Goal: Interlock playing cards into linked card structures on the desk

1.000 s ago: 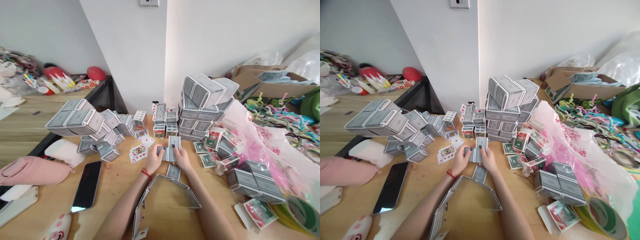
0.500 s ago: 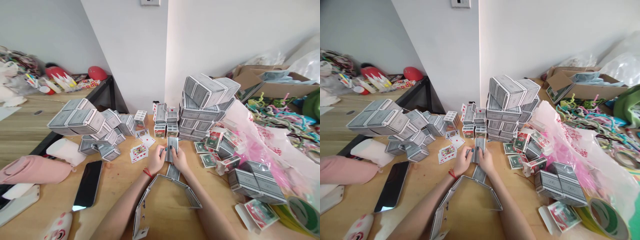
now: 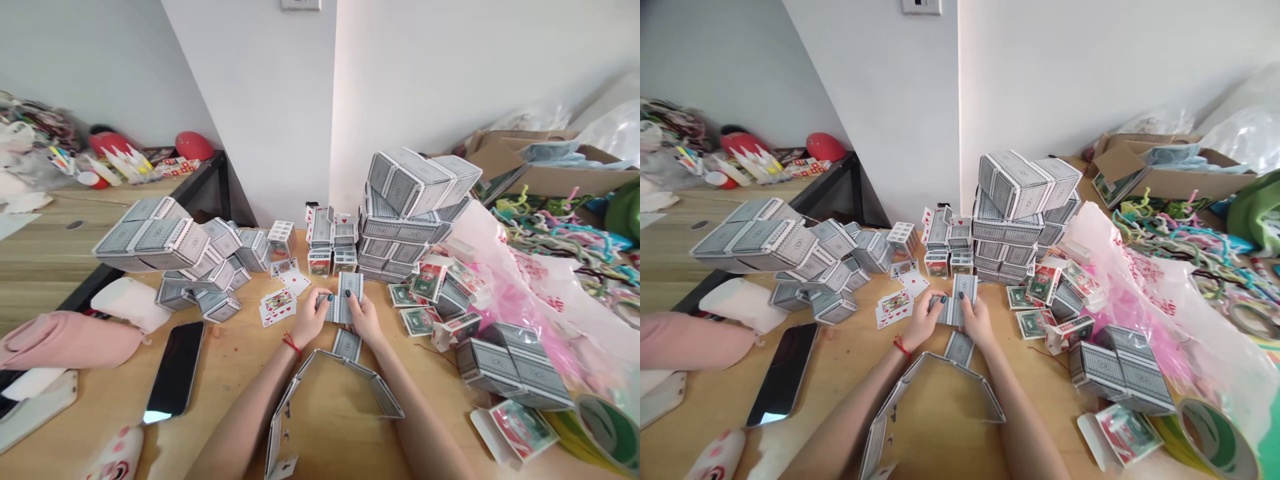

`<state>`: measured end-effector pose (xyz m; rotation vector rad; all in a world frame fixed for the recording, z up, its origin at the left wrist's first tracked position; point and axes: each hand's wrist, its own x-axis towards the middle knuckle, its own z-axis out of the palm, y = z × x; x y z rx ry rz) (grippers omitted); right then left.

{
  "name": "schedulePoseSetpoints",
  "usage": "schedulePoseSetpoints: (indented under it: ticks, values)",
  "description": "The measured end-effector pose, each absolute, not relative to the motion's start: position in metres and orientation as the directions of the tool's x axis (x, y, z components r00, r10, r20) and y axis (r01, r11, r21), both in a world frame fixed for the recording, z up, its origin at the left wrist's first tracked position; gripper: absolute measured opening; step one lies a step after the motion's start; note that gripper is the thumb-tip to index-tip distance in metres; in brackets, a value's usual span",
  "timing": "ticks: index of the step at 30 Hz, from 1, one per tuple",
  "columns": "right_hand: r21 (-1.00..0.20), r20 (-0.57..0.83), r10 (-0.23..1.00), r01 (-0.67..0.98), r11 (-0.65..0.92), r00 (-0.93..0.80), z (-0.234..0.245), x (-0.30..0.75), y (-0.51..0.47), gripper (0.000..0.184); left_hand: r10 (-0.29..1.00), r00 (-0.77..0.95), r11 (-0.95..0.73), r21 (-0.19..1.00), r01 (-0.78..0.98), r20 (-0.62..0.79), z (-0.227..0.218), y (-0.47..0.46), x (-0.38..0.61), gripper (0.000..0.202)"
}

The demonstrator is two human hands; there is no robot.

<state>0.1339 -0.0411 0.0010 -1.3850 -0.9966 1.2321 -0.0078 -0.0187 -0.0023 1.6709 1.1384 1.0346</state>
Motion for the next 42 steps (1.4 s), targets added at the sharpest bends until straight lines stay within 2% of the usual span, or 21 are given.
schedulePoseSetpoints:
  ticks: [5, 13, 19, 22, 26, 28, 31, 36, 39, 42]
  values:
    - [-0.981, -0.195, 0.975, -0.023, -0.194, 0.111, -0.001, 0.134, -0.040, 0.040, 0.948, 0.250, -0.244, 0.954, 0.176, 0.196, 0.001, -0.014, -0.011, 0.018]
    - [-0.984, -0.180, 0.975, -0.014, -0.180, 0.134, -0.009, 0.131, -0.036, 0.041, 0.946, 0.283, -0.223, 0.952, 0.209, 0.160, 0.001, -0.012, -0.012, 0.023]
    - [-0.988, -0.152, 0.973, -0.017, -0.151, 0.174, -0.010, 0.134, -0.038, 0.039, 0.968, 0.176, -0.220, 0.945, 0.242, 0.180, 0.002, -0.020, -0.008, 0.040]
    - [-0.997, -0.075, 0.963, 0.001, -0.078, 0.260, -0.011, 0.137, -0.036, 0.040, 0.966, 0.110, -0.255, 0.932, 0.258, 0.234, -0.002, -0.021, -0.008, 0.039]
    - [-0.999, -0.026, 0.956, 0.036, -0.038, 0.292, -0.010, 0.141, -0.034, 0.039, 0.907, -0.118, -0.296, 0.813, 0.501, 0.403, -0.008, -0.017, -0.011, 0.021]
    - [-0.999, -0.009, 0.962, 0.038, -0.021, 0.274, -0.010, 0.142, -0.033, 0.038, 0.865, -0.135, -0.296, 0.709, 0.640, 0.483, -0.008, -0.014, -0.013, 0.019]
    - [-1.000, 0.003, 0.965, 0.020, -0.003, 0.264, -0.012, 0.143, -0.032, 0.038, 0.843, -0.081, -0.299, 0.588, 0.752, 0.532, -0.007, -0.010, -0.018, 0.027]
    - [-1.000, -0.008, 0.963, -0.001, -0.007, 0.271, -0.017, 0.145, -0.032, 0.038, 0.877, -0.028, -0.234, 0.477, 0.847, 0.479, -0.010, -0.005, -0.029, 0.035]
    - [-1.000, -0.012, 0.968, -0.026, -0.006, 0.249, -0.016, 0.145, -0.032, 0.038, 0.910, 0.005, -0.227, 0.488, 0.843, 0.415, -0.015, -0.005, -0.032, 0.049]
    - [-0.999, -0.031, 0.969, -0.049, -0.019, 0.245, -0.015, 0.144, -0.032, 0.041, 0.924, 0.057, -0.252, 0.492, 0.833, 0.378, -0.016, -0.006, -0.030, 0.048]
